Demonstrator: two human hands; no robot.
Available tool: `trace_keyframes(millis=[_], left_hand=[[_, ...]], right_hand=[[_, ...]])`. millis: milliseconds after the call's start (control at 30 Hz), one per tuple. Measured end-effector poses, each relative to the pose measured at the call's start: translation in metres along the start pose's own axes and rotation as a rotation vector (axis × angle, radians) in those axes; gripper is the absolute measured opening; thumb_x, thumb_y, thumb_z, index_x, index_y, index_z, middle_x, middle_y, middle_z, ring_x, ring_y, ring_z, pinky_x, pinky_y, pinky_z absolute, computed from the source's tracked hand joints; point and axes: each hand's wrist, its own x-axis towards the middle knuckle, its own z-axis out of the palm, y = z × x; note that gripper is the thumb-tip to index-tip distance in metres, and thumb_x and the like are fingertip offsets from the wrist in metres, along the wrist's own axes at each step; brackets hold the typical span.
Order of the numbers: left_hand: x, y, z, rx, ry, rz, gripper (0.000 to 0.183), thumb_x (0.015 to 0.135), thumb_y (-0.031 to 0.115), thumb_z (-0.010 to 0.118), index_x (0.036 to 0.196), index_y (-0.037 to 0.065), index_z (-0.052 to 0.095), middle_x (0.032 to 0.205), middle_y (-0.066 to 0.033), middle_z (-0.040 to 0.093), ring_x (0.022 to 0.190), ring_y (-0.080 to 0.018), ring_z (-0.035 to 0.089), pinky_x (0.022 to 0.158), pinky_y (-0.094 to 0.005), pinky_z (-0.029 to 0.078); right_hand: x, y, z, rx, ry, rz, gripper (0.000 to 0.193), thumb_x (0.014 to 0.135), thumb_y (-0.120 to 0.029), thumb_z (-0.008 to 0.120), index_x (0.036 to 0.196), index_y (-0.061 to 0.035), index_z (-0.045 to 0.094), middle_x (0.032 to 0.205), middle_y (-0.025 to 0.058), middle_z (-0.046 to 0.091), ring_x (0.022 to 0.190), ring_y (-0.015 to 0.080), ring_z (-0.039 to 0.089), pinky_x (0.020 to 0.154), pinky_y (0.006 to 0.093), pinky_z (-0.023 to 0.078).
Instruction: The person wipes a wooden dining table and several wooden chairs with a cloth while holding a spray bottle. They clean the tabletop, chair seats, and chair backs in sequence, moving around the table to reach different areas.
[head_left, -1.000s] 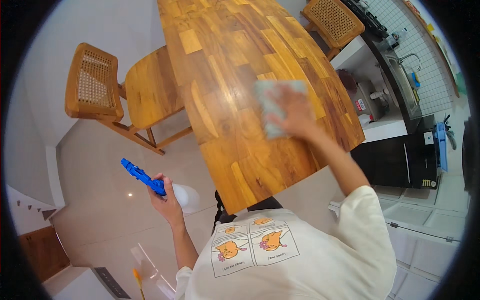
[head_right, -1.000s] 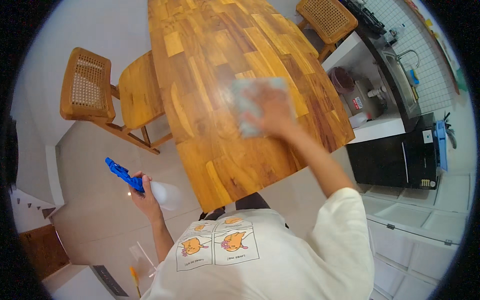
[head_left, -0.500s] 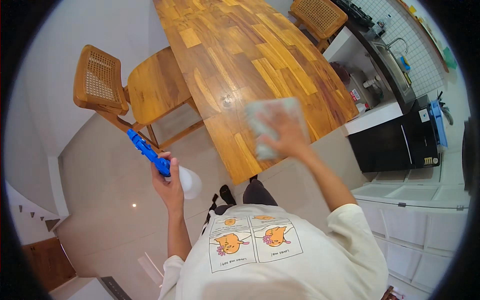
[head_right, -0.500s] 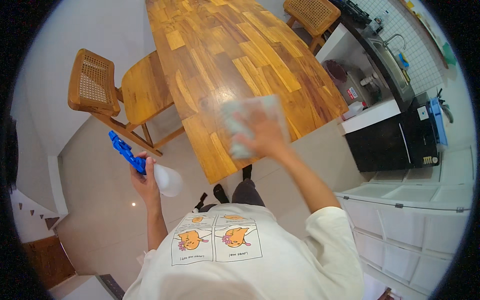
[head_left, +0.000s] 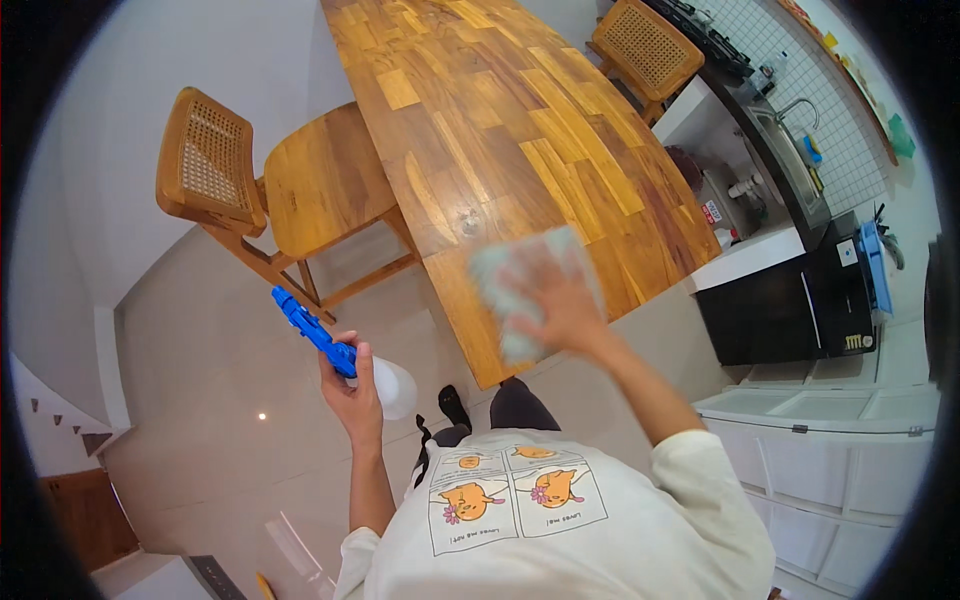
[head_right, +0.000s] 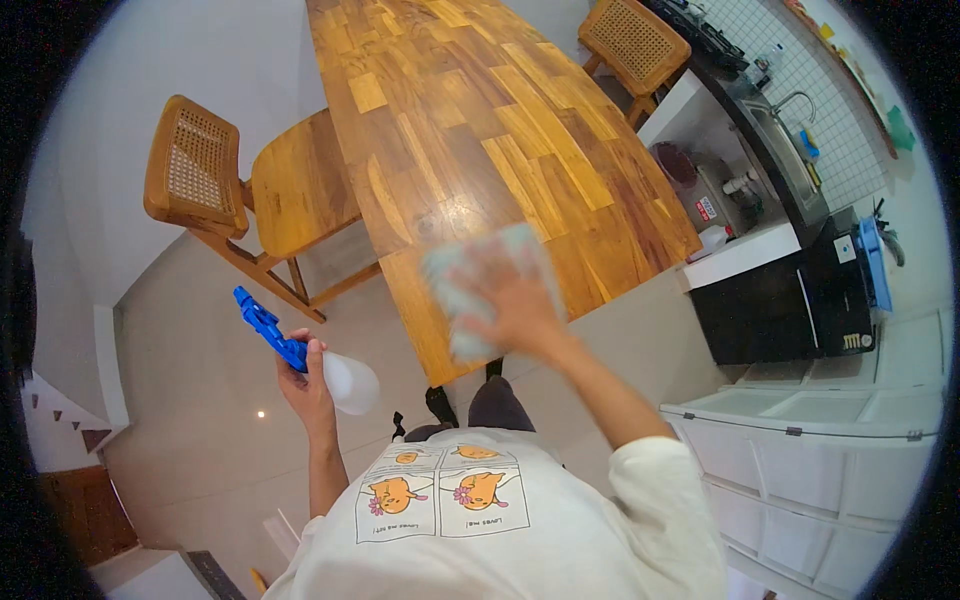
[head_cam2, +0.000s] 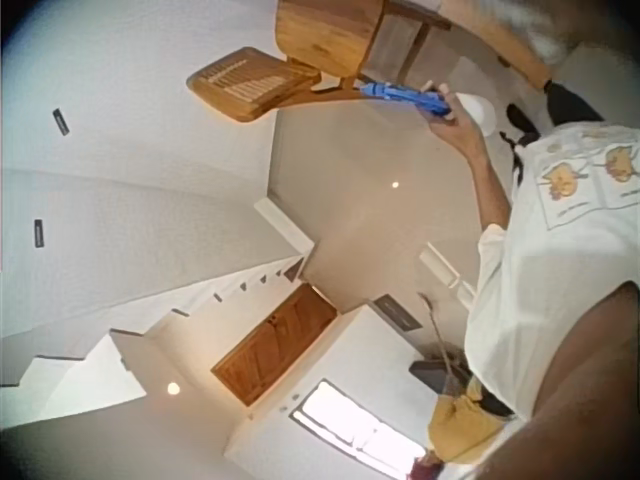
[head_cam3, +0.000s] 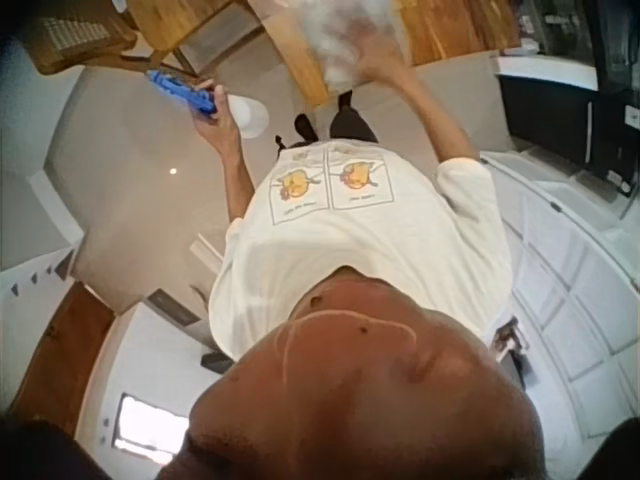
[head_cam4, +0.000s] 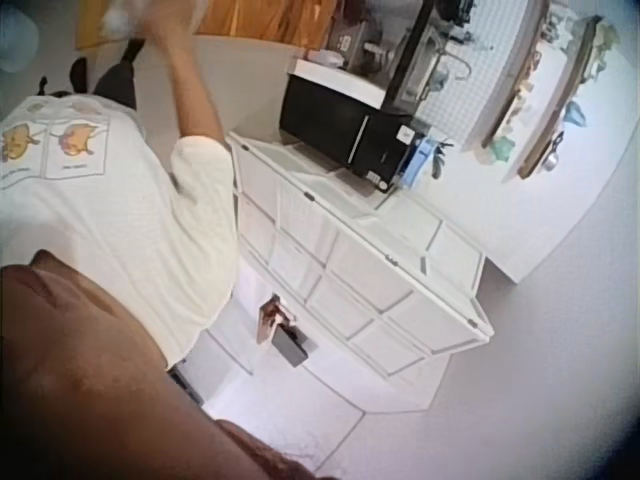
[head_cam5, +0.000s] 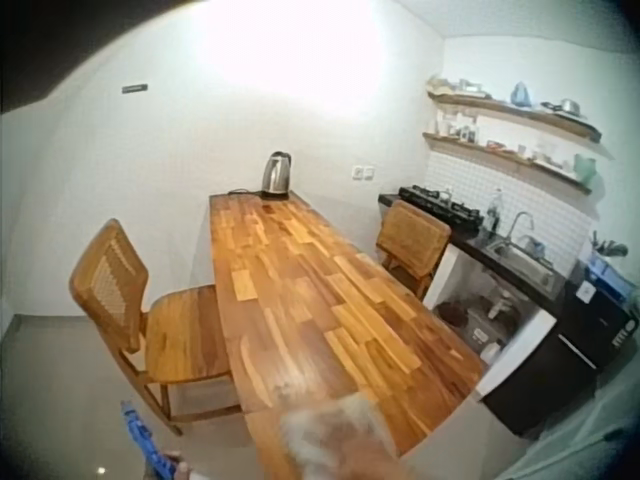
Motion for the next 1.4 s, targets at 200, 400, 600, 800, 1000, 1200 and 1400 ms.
trace_keyframes(millis=[200,400,600,800,1000,1200,1400], left_hand=[[-0.005,-0.013,-0.004,-0.014,0.119,-0.058,0.019,0.083,0.012,0.059,0.099,0.002,0.053,0.085,-0.0025,0.051,0.076,-0.0093,0.048,0.071,-0.0224,0.039],[-0.005,-0.027,0.004,0.002,0.200,-0.124,0.018,0.084,0.011,0.059,0.098,0.003,0.052,0.085,-0.0027,0.051,0.077,-0.0098,0.048,0.071,-0.0227,0.040],[0.009,-0.017,0.041,0.022,0.190,-0.088,0.018,0.083,0.010,0.059,0.098,0.002,0.053,0.086,-0.0027,0.051,0.076,-0.0093,0.048,0.070,-0.0228,0.040],[0.010,-0.010,0.054,0.023,0.126,-0.057,0.018,0.082,0.010,0.061,0.097,0.002,0.054,0.081,-0.0005,0.052,0.071,-0.0072,0.046,0.066,-0.0220,0.038],[0.021,-0.021,0.042,0.009,0.077,-0.093,0.017,0.082,0.011,0.060,0.096,0.003,0.054,0.079,-0.0003,0.052,0.070,-0.0072,0.045,0.065,-0.0221,0.038],[0.020,-0.010,0.027,-0.046,0.064,-0.065,0.017,0.081,0.009,0.061,0.096,0.003,0.054,0.078,-0.0002,0.052,0.070,-0.0069,0.046,0.065,-0.0214,0.037],[-0.002,-0.005,0.011,-0.052,0.046,-0.073,0.018,0.081,0.009,0.061,0.097,0.003,0.054,0.079,-0.0003,0.052,0.071,-0.0069,0.046,0.066,-0.0217,0.037]], right_hand=[[0.044,0.156,0.017,-0.202,0.165,0.585,0.057,0.087,-0.046,0.042,0.136,-0.0206,0.032,0.146,0.0077,0.018,0.133,0.0301,0.015,0.103,0.0548,0.013],[0.101,-0.019,0.014,0.090,0.100,-0.194,0.060,0.082,-0.053,0.044,0.134,-0.0222,0.036,0.145,0.0090,0.018,0.134,0.0326,0.011,0.104,0.0578,0.005],[0.220,-0.010,0.039,0.132,0.178,-0.195,0.054,0.080,-0.051,0.046,0.127,-0.0235,0.045,0.144,0.0081,0.023,0.133,0.0323,0.015,0.104,0.0578,0.008],[0.227,-0.002,0.046,0.117,0.232,-0.182,0.052,0.081,-0.049,0.046,0.127,-0.0245,0.045,0.143,0.0090,0.025,0.133,0.0329,0.017,0.104,0.0577,0.009],[0.065,-0.037,-0.009,0.210,-0.080,-0.265,0.055,0.081,-0.046,0.050,0.131,-0.0261,0.040,0.144,0.0083,0.022,0.134,0.0313,0.014,0.105,0.0555,0.005],[0.074,-0.042,-0.010,0.139,-0.026,-0.178,0.057,0.080,-0.049,0.049,0.132,-0.0276,0.038,0.144,0.0078,0.024,0.133,0.0309,0.016,0.104,0.0553,0.008],[0.196,-0.010,0.042,0.035,0.244,0.050,0.057,0.083,-0.052,0.043,0.133,-0.0247,0.038,0.143,0.0096,0.025,0.132,0.0327,0.019,0.103,0.0581,0.011]])
